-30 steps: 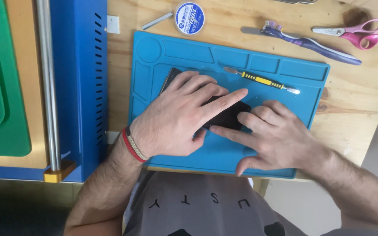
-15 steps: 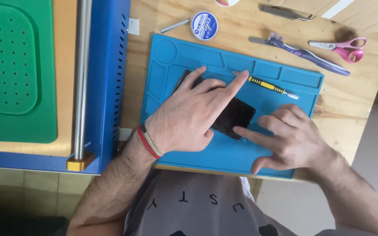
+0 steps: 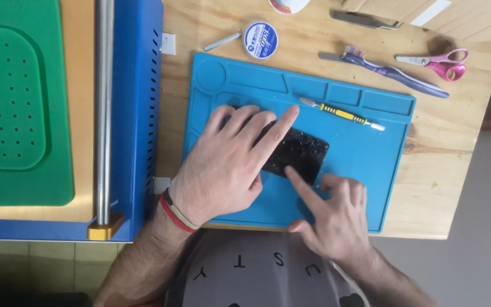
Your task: Disassembling a mobile phone screen using a pry tool and adhesive remover
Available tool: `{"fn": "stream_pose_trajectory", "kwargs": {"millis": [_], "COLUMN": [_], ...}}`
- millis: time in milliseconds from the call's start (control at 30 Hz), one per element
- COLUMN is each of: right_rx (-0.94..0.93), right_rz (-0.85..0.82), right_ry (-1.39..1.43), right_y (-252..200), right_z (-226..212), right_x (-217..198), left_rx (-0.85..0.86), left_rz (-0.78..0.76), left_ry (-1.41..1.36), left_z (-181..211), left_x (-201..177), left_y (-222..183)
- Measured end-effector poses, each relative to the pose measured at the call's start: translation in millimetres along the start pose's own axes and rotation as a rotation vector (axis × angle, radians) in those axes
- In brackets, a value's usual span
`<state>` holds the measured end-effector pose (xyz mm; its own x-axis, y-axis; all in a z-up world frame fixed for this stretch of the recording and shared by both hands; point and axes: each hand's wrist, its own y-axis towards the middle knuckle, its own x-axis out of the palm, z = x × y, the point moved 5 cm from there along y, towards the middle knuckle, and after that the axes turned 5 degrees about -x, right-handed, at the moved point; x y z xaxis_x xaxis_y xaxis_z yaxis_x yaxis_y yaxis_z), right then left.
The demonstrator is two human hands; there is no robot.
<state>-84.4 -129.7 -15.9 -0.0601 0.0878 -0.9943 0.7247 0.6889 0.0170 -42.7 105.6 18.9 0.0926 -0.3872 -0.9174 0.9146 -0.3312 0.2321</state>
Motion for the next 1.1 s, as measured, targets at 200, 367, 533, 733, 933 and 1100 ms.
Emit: {"fn": "stream_pose_trajectory", "kwargs": {"millis": [200,367,533,733,933,1100], "right_rx": [-0.047,0.064,0.2,0.088,0.102,-0.01], "right_rz": [0.007,0.007,-0.011,-0.027,-0.024,-0.026], "right_ry": [-0.06,-0.005,-0.068,0.002,-0.007,-0.012], "right_y": [15,21,56,78,87,84], "right_z": [-11,-3,-13,-36,-47,-48], "right_x": [-3,-6,-4,-14,-14,-19], "left_rx": [-0.044,-0.166,-0.339,-0.443,-0.455,-0.447], "left_rz": [0.055,0.028,0.079,0.136,0.145,0.124], "left_ry": [0.009,0.014,-0.044,-0.098,-0.221,-0.294], "left_z": [6,0,-3,-9,-14,-16], "left_x": [7,5,21,23,30,28], "left_y": [-13,-29,-51,-58,-59,-60]}}
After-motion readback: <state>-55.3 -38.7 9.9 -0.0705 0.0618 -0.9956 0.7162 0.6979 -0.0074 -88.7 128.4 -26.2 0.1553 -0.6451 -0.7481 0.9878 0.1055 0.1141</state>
